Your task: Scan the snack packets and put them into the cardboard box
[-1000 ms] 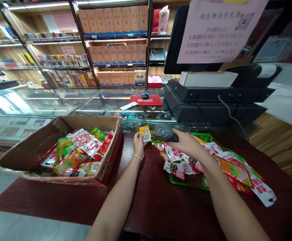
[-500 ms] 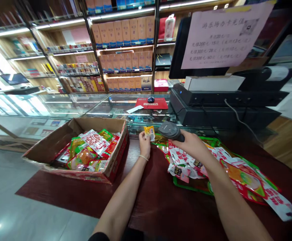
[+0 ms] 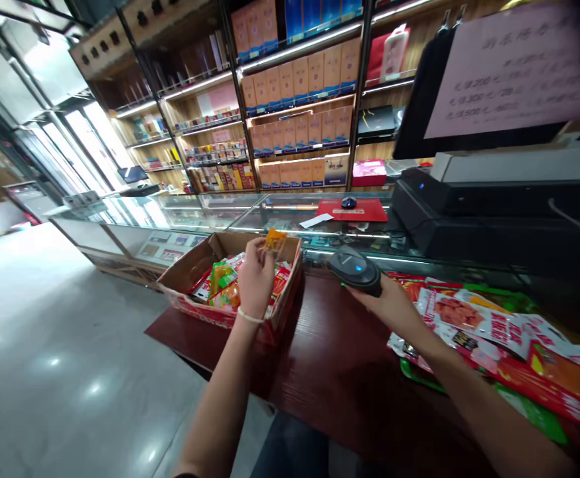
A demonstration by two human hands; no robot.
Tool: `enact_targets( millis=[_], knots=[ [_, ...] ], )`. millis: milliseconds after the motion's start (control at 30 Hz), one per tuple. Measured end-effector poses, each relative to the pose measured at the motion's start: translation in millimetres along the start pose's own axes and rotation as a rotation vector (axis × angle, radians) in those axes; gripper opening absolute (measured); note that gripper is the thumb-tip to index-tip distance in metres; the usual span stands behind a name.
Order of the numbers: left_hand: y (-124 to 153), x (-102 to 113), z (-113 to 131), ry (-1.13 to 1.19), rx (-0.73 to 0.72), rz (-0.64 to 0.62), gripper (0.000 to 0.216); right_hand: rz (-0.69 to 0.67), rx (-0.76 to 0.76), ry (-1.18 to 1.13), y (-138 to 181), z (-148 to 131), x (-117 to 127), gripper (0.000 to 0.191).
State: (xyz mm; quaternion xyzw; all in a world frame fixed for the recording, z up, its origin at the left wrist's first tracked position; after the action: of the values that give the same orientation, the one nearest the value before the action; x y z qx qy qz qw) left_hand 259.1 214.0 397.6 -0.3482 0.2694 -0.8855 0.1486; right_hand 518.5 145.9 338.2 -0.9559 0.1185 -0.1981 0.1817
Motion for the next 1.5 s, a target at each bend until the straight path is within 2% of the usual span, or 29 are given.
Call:
enact_targets(
  millis=[67, 167, 233, 300, 467, 567, 667, 800, 933, 1067, 1167, 1300, 1500],
  knots=[
    [-0.2, 17.4, -22.9, -0.224, -0.023, -0.019, 0.028, -0.044, 0.007, 0.019, 3.8, 4.6, -11.6, 0.038],
    [1.4, 23.7, -50.8, -0.342, -0.056, -0.165, 0.025, -0.078, 0.015, 0.045, 7.1, 8.2, -20.9, 0.041],
    [3.6, 20.5, -58.7, -0.339, -0.07, -0.207, 0.024, -0.063, 0.013, 0.066, 7.8, 8.0, -21.9, 0.043],
    [6.7, 15.4, -55.2, -0.312, -0.098, -0.206, 0.024, -0.038, 0.0, 0.097, 8.9, 6.0, -19.1, 0.043],
    [20.4, -1.5, -11.8, -0.208, -0.225, -0.178, 0.022, 0.023, -0.069, 0.219, 23.7, -0.4, 5.1, 0.042],
    [37.6, -23.3, 19.6, -0.069, -0.29, -0.218, 0.022, 0.103, -0.136, 0.305, 46.8, 1.7, 30.7, 0.041],
    [63.1, -58.3, 46.2, 0.058, -0.362, -0.319, 0.021, 0.224, -0.242, 0.372, 80.3, 11.2, 60.3, 0.041],
    [98.9, -117.0, 76.1, 0.119, -0.48, -0.485, 0.019, 0.46, -0.335, 0.455, 130.0, 28.2, 100.8, 0.043],
    [125.7, -173.4, 109.1, 0.204, -0.634, -0.574, 0.023, 0.705, -0.317, 0.49, 171.3, 39.0, 137.1, 0.048],
    [144.6, -218.0, 142.8, 0.227, -0.796, -0.602, 0.033, 0.863, -0.272, 0.455, 194.7, 42.8, 163.3, 0.047],
    [153.7, -241.2, 163.3, 0.149, -0.867, -0.654, 0.034, 0.906, -0.265, 0.428, 200.2, 44.6, 175.2, 0.044],
    [159.7, -258.2, 184.6, -0.04, -0.904, -0.708, 0.034, 0.877, -0.274, 0.406, 199.6, 50.6, 182.3, 0.045],
    [164.3, -268.8, 197.9, -0.282, -0.743, -0.728, 0.029, 0.85, -0.344, 0.461, 192.6, 61.4, 178.1, 0.055]
  ],
)
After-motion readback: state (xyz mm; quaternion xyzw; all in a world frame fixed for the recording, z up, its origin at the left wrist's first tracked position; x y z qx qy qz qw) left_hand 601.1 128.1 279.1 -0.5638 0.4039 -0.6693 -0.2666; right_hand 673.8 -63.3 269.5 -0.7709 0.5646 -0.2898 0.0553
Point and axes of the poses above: each hand's wrist, its own y-axis away from the middle knuckle, its own x-axis out of the back of the hand, z = x × y, the point moved 1 cm from there along -y, towards the middle knuckle, and after that the axes turned 14 degrees about -y, right-handed, at the moved point
